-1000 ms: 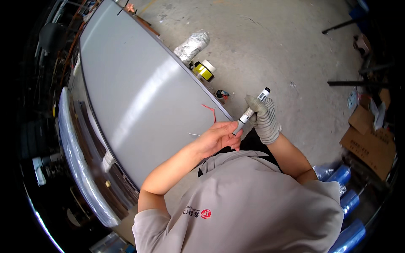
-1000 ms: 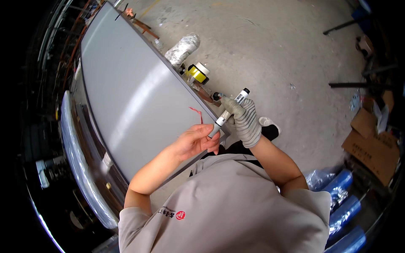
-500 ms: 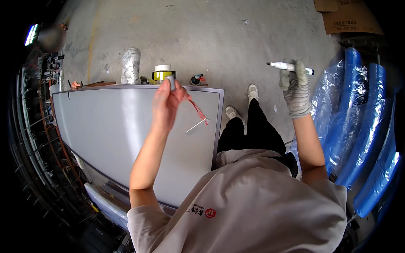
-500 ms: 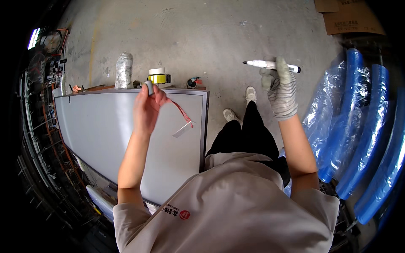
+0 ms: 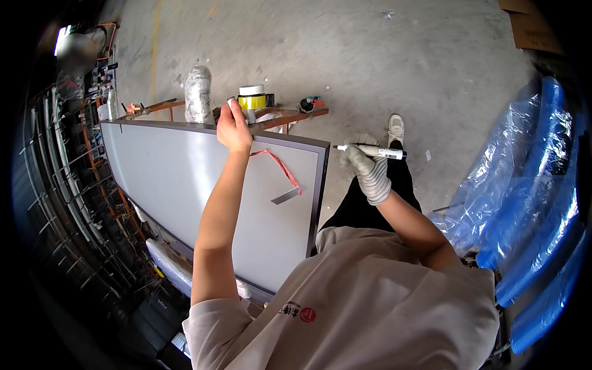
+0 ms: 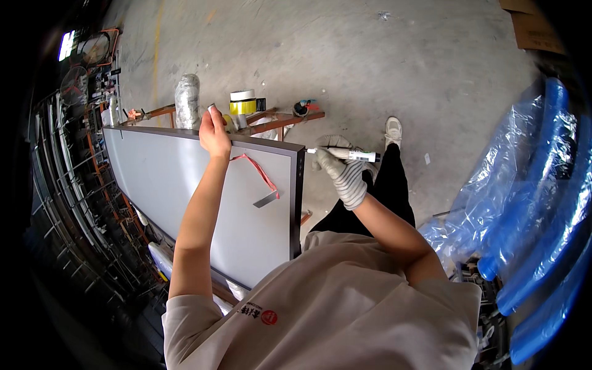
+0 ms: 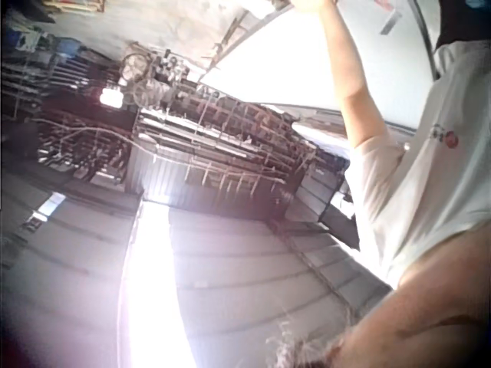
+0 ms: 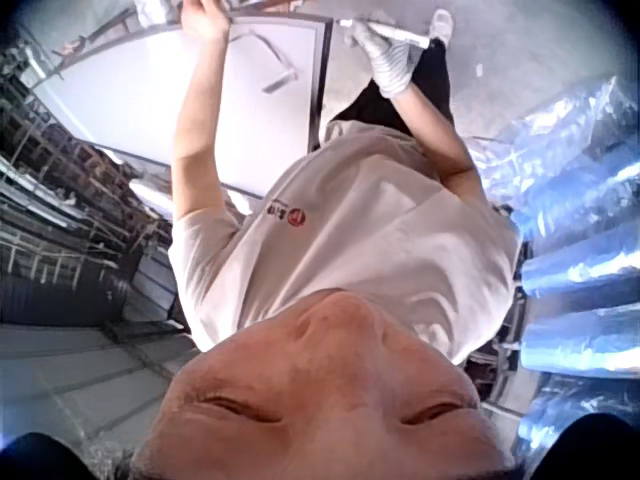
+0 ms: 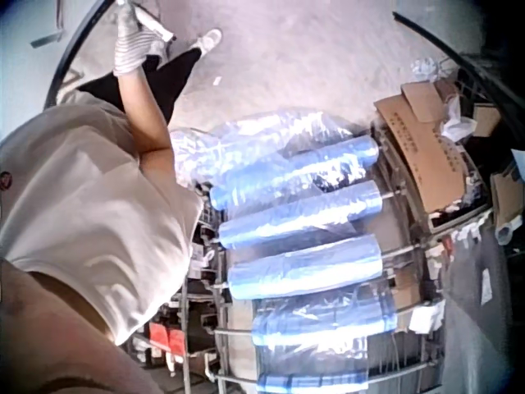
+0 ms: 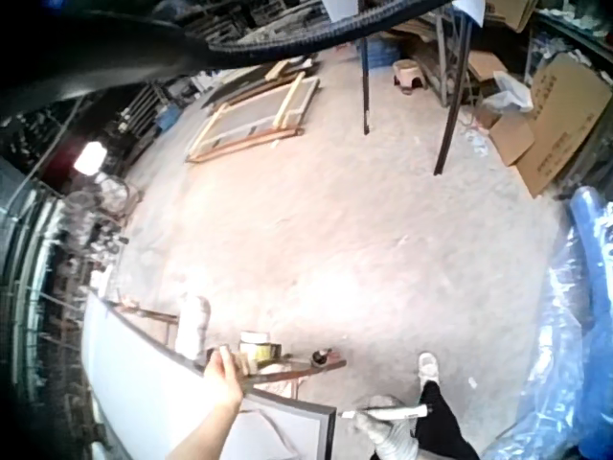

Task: The person assembles a large rectangular panel by attaching a metal frame to its edges. They use a marker to make alignment marks on the frame and then apply sealant along the seam using a caulking gun. The task involves moving the panel between workstations and handling various tools.

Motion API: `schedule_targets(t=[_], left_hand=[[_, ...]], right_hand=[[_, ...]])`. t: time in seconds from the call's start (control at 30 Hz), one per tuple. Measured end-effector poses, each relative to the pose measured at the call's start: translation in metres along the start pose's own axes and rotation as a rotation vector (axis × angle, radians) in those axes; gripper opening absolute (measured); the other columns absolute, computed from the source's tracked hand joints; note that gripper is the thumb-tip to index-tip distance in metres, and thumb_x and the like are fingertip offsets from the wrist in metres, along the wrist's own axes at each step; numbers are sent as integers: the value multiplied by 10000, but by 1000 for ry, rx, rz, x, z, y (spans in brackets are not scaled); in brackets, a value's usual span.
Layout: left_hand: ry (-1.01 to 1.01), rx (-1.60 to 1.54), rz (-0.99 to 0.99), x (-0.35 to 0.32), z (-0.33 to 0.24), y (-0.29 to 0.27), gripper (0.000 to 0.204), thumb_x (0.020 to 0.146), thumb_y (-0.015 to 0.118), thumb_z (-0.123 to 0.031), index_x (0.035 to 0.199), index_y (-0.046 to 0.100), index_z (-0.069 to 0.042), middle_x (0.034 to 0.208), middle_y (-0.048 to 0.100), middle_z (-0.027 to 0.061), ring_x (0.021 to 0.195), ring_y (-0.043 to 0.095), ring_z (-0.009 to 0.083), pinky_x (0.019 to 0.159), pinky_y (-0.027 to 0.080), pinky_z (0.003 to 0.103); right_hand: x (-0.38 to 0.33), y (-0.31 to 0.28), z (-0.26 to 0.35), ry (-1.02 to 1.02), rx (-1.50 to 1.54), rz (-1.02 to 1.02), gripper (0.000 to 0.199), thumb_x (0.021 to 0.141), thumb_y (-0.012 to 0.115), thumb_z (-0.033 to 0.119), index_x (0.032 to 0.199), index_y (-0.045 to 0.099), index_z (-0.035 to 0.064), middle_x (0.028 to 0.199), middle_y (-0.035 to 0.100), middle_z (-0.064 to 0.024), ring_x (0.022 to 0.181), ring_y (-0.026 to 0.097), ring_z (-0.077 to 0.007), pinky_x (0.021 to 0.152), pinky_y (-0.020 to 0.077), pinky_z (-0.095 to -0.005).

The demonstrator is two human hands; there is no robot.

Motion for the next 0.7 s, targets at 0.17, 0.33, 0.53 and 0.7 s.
schedule_targets(t=[0.17,0.33,0.53,0.7], left_hand=[[6,-94,-32,-4,-3,-5,401,947,401,-364,683,513,-84,569,531,17,547,506,186,549,401,329],[20,-94,-50,-5,-3,-5,398,947,410,-350,677,512,-77,565,526,17,542,499,171,542,397,319],[36,-120,-55,-5,-5,-4,391,947,419,-341,679,512,-71,561,519,19,536,486,169,539,394,315],[53,-127,-71,-5,-5,-6,391,947,419,-341,680,511,-71,559,518,17,530,482,167,536,393,312]], right_hand=[[5,2,-21,49,126,89,198,770,639,-47,945,564,9,843,621,-62,731,595,-92,693,515,-222],[7,0,-27,-2,55,63,207,761,657,-30,940,560,10,816,624,-58,704,596,-91,681,509,-212],[8,-1,-29,-34,22,60,181,755,670,-10,901,567,17,779,619,-44,651,570,-73,650,495,-196],[8,2,-26,0,13,56,174,756,666,-9,898,573,31,757,608,-23,634,541,-54,611,465,-184]])
Point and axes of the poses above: each hand's wrist, its own x-axis towards the middle knuckle, its own y-axis out of the palm, z = x × y, the point moved 9 cm from there along x, towards the middle knuckle
